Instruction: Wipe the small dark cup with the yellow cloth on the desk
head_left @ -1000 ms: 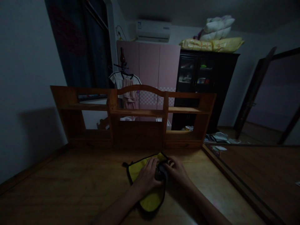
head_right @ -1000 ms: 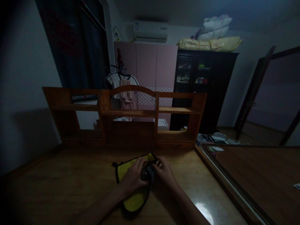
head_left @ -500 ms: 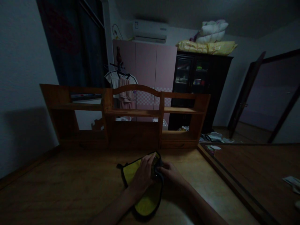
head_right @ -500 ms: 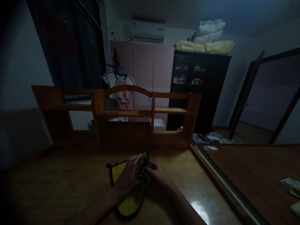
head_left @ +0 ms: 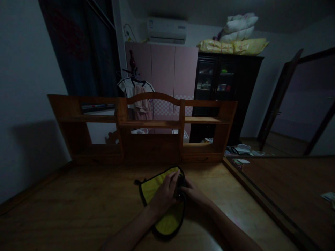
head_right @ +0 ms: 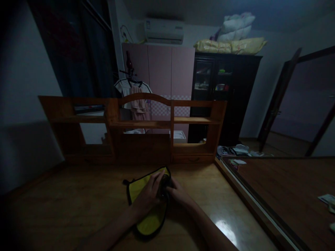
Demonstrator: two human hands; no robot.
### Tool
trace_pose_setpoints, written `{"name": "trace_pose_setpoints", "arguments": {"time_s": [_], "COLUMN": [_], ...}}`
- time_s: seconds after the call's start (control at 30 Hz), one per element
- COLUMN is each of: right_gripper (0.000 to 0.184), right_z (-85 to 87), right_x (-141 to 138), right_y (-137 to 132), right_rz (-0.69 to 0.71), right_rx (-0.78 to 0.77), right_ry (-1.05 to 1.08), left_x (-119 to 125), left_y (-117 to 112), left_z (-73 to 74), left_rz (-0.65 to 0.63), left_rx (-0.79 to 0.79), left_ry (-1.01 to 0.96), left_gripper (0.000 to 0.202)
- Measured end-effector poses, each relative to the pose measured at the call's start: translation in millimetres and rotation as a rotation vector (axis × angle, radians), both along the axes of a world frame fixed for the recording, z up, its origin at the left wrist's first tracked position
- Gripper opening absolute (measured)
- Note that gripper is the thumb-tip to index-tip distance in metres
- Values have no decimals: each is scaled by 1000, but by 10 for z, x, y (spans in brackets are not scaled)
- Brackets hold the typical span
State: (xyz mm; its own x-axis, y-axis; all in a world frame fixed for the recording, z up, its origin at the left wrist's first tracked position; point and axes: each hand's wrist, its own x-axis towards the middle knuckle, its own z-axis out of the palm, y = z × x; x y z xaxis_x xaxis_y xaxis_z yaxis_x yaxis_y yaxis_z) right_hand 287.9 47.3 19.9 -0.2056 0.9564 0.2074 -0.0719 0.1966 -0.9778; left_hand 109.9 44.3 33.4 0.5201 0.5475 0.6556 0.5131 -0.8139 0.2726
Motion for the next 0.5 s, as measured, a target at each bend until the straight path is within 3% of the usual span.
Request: {"name": "trace_pose_setpoints", "arguments": {"time_s": [0.5], "right_gripper": [50], "right_z": [-77], "right_x": [-7], "right_y": [-23], "right_rz": [0], "right_rx": [123], "right_ry": [-88], "left_x": [-20], "left_y": [7], "left_z": [56], "left_rz": [-82], "left_rx": [-18], "left_ry": [50], "left_gripper": [96]}}
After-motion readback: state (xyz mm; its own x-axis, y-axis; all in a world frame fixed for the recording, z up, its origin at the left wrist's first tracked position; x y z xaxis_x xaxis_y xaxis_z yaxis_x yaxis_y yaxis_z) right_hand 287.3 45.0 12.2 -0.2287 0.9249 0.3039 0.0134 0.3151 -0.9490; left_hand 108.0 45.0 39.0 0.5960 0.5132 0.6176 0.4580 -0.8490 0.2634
